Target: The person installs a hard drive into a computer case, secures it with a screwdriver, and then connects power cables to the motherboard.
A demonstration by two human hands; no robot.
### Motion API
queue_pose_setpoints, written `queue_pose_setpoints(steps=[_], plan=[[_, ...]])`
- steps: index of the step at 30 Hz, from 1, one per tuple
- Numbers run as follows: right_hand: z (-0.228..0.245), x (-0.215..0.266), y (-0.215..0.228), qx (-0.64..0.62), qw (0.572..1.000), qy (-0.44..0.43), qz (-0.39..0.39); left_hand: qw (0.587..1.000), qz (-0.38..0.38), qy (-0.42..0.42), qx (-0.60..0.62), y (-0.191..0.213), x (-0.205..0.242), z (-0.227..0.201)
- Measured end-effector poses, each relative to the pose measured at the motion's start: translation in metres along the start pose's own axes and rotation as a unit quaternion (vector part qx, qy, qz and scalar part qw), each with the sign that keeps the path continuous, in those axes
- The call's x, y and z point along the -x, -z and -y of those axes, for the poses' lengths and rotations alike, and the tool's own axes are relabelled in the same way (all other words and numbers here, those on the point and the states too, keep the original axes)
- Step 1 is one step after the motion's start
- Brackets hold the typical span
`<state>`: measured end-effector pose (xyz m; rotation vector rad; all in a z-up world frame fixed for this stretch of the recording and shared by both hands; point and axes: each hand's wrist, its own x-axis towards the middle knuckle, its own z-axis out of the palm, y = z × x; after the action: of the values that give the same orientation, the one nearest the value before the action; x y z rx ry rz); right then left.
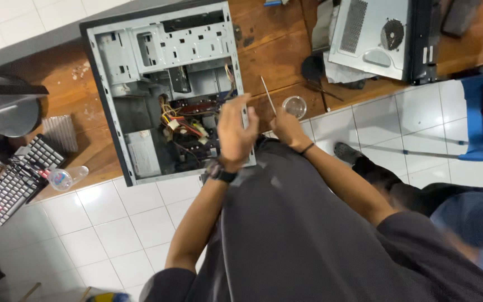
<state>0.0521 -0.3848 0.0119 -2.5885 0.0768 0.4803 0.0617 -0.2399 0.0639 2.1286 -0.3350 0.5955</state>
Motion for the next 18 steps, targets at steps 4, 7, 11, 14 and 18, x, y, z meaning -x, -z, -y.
queue_pose_setpoints(steps=[4, 7, 11, 14, 18], plan=[[-0.030, 0.012, 0.027, -0.025, 0.996, -0.047, -0.067, 0.979, 0.137, 0.148, 0.031, -0.042, 0.003, -0.028], [-0.056, 0.024, 0.055, -0.062, 0.987, -0.078, -0.127, 0.911, 0.311, 0.271, 0.012, -0.073, 0.000, -0.048], [-0.080, 0.043, 0.087, -0.121, 0.965, -0.042, -0.228, 0.873, 0.355, 0.164, -0.291, -0.109, -0.010, -0.064], [-0.087, 0.053, 0.095, -0.227, 0.935, -0.062, -0.266, 0.860, 0.404, 0.064, -0.306, -0.120, -0.016, -0.045], [-0.086, 0.065, 0.087, -0.377, 0.873, -0.077, -0.300, 0.771, 0.594, -0.033, -0.227, -0.130, -0.015, -0.019]])
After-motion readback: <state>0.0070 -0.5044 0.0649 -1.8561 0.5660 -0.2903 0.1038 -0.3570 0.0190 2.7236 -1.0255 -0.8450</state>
